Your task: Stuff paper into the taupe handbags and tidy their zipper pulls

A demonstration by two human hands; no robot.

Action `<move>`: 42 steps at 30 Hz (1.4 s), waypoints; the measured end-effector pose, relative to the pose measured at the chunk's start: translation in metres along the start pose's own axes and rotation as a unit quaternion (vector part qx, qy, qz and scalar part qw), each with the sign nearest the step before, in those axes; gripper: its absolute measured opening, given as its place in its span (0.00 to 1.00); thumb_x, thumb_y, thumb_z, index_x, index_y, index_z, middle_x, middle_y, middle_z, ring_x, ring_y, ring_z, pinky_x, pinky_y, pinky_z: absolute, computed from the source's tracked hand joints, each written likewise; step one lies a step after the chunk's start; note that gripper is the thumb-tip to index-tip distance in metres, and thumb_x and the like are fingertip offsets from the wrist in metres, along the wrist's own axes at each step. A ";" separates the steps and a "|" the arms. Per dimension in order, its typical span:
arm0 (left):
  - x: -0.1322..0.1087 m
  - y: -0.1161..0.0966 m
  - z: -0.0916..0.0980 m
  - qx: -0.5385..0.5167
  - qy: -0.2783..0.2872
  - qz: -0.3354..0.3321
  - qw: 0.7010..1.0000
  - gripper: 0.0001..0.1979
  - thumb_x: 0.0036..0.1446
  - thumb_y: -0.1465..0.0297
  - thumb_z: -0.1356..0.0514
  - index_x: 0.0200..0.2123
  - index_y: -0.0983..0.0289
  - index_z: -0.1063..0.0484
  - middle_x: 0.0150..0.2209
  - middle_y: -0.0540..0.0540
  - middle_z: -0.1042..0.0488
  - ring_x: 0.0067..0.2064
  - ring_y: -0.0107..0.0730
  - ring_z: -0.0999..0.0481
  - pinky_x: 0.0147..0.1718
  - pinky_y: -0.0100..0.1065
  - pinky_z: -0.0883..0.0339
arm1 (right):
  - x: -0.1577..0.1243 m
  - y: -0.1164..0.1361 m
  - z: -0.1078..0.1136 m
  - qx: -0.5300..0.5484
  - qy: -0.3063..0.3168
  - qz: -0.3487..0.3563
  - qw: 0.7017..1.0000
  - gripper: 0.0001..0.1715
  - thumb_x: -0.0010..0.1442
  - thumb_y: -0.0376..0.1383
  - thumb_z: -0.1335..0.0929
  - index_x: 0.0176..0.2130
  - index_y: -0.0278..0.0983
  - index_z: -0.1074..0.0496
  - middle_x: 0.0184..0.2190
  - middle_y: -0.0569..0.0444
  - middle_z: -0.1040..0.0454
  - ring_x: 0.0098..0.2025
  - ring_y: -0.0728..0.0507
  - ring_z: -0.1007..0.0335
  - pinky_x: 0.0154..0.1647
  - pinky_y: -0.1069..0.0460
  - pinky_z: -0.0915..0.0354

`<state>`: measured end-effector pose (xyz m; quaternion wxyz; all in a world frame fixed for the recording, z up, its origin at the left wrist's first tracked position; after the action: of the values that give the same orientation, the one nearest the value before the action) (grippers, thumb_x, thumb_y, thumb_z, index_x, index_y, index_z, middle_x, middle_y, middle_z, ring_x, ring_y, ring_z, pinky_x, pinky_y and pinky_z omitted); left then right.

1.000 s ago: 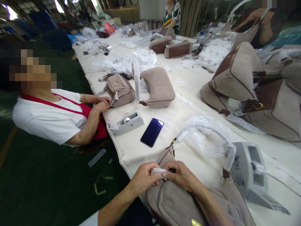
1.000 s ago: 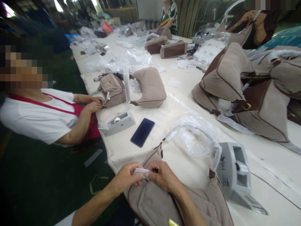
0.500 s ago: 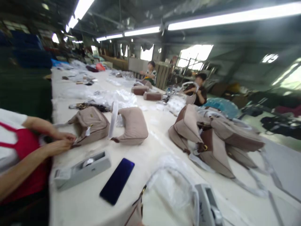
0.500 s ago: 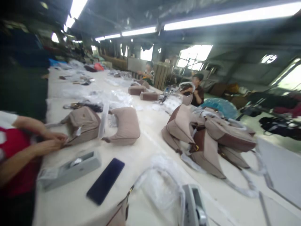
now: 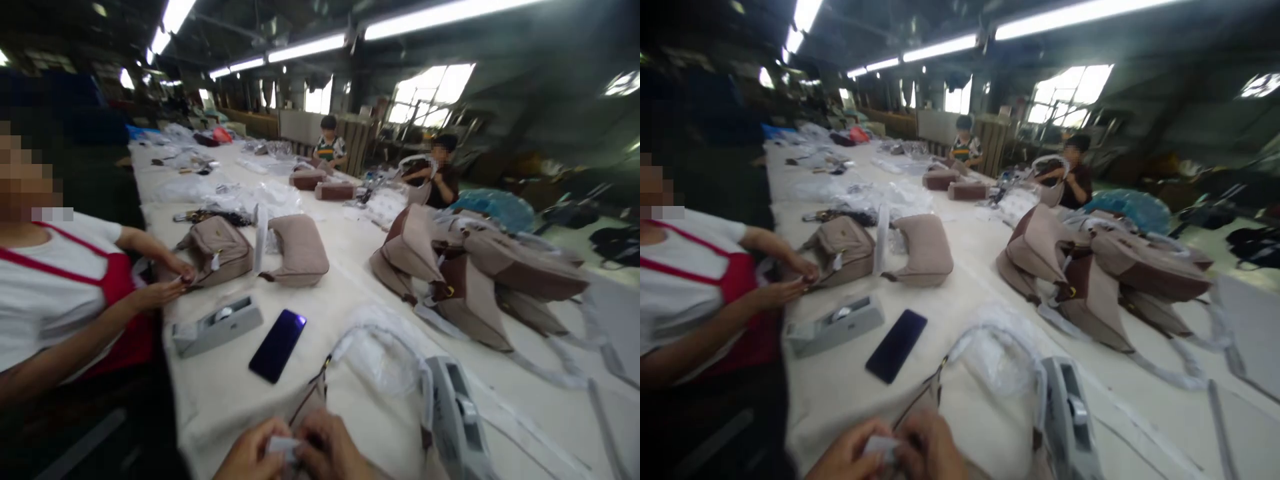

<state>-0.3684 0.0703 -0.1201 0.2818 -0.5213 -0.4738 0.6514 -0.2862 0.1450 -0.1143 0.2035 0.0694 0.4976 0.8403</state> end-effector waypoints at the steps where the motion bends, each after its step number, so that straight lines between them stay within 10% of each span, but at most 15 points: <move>1: -0.008 0.009 0.004 0.000 -0.016 0.024 1.000 0.05 0.54 0.69 0.40 0.31 0.66 0.31 0.22 0.46 0.33 0.20 0.21 0.34 0.18 0.24 0.44 | -0.002 -0.001 -0.004 -0.002 -0.009 -0.015 1.000 0.03 0.54 0.31 0.32 0.28 0.36 0.30 0.27 0.57 0.30 0.32 0.46 0.35 0.33 0.51 0.40; 12: -0.016 0.029 0.000 -0.087 -0.084 0.120 0.985 0.06 0.42 0.70 0.45 0.26 0.65 0.32 0.18 0.46 0.32 0.17 0.20 0.37 0.16 0.22 0.52 | -0.024 0.036 -0.004 -0.169 0.030 0.136 0.976 0.03 0.55 0.30 0.34 0.30 0.38 0.32 0.27 0.56 0.30 0.35 0.45 0.37 0.47 0.45 0.45; 22: -0.018 0.029 -0.001 -0.134 0.022 0.222 0.965 0.11 0.39 0.67 0.42 0.27 0.68 0.29 0.22 0.53 0.26 0.21 0.24 0.29 0.21 0.25 0.38 | -0.040 0.043 -0.005 -0.165 -0.082 0.204 0.962 0.10 0.62 0.27 0.41 0.31 0.36 0.36 0.29 0.52 0.30 0.36 0.45 0.36 0.48 0.45 0.38; 26: -0.015 0.037 -0.001 -0.139 0.072 0.274 0.949 0.21 0.45 0.55 0.42 0.33 0.68 0.29 0.25 0.56 0.24 0.22 0.29 0.26 0.22 0.28 0.34 | -0.041 0.043 -0.005 -0.145 -0.078 0.215 0.963 0.10 0.62 0.26 0.41 0.31 0.36 0.36 0.29 0.51 0.31 0.36 0.45 0.36 0.45 0.47 0.35; 36: -0.015 0.059 -0.002 -0.095 0.140 0.371 0.913 0.19 0.30 0.69 0.33 0.30 0.68 0.31 0.21 0.56 0.25 0.18 0.32 0.27 0.17 0.31 0.31 | -0.043 0.042 -0.013 -0.206 -0.065 0.224 0.950 0.07 0.63 0.28 0.39 0.34 0.35 0.34 0.29 0.54 0.30 0.37 0.45 0.36 0.55 0.45 0.41; 42: -0.020 0.060 -0.006 -0.072 0.144 0.388 0.907 0.22 0.29 0.61 0.31 0.28 0.67 0.32 0.19 0.52 0.27 0.17 0.30 0.28 0.16 0.30 0.31 | -0.043 0.039 -0.011 -0.236 -0.049 0.206 0.949 0.08 0.64 0.29 0.40 0.33 0.35 0.34 0.29 0.54 0.30 0.37 0.46 0.37 0.55 0.45 0.43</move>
<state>-0.3489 0.0317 -0.1663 0.0338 -0.7711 -0.2335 0.5914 -0.2615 0.1020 -0.0823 0.0611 0.1618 0.2498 0.9527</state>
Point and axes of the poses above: each hand's wrist, its own x-axis towards the middle knuckle, its own z-axis out of the back of the hand, y = z × x, the point moved 8 cm from there along x, towards the middle knuckle
